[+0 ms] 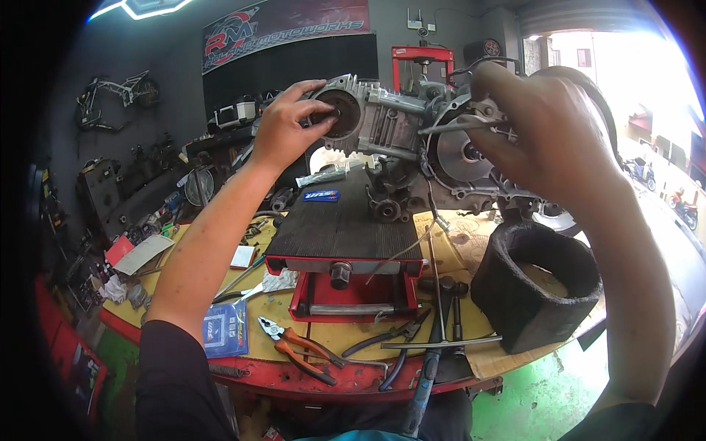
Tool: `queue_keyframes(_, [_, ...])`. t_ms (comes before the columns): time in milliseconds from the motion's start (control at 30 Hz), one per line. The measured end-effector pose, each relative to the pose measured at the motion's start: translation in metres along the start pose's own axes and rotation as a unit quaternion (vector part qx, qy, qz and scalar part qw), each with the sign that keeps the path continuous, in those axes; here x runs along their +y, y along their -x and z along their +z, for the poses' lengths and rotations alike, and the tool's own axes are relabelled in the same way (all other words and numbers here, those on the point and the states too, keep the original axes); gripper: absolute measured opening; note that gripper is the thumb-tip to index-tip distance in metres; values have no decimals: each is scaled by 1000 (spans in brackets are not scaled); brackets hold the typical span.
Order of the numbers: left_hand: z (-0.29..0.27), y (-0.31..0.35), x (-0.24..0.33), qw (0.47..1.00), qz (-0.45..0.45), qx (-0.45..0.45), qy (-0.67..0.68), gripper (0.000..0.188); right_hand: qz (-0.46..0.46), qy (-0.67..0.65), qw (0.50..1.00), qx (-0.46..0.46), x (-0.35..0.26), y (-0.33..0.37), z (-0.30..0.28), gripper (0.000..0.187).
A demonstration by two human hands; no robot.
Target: The person assembles a motorcycle engine on a workbench, inserting a piston into the cylinder and securing it with a wrist pin. They then handle small components, wiping them with a cloth, while another person assists by holding the engine block.
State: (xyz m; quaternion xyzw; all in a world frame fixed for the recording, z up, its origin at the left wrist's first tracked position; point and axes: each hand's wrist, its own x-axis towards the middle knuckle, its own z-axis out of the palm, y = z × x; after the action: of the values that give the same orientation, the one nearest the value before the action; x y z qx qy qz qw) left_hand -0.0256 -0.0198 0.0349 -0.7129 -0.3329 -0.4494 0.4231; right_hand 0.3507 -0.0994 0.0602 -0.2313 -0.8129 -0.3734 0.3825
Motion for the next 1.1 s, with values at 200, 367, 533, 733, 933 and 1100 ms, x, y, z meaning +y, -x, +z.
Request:
queue_keyframes(200, [3,-2,3,1000,7,10,2,20,71,-44,996,-18,3,32,-6,33])
queue_keyframes(367, [4,-3,3,999,25,-11,-22,23,84,-54,995,15,1,56,-4,30])
queue_keyframes(533, [-1,-2,5,999,25,-30,-3,37,129,-57,990,0,2,75,-8,27])
queue_keyframes(733, [2,-3,-9,997,71,-21,7,46,145,-96,985,16,12,88,5,24])
queue_keyframes(933, [-1,-11,-9,997,75,-12,14,51,168,-193,963,86,24,72,28,24])
queue_keyframes(1100, [0,-7,-10,998,64,-24,-13,54,62,-119,991,4,45,32,19,26])
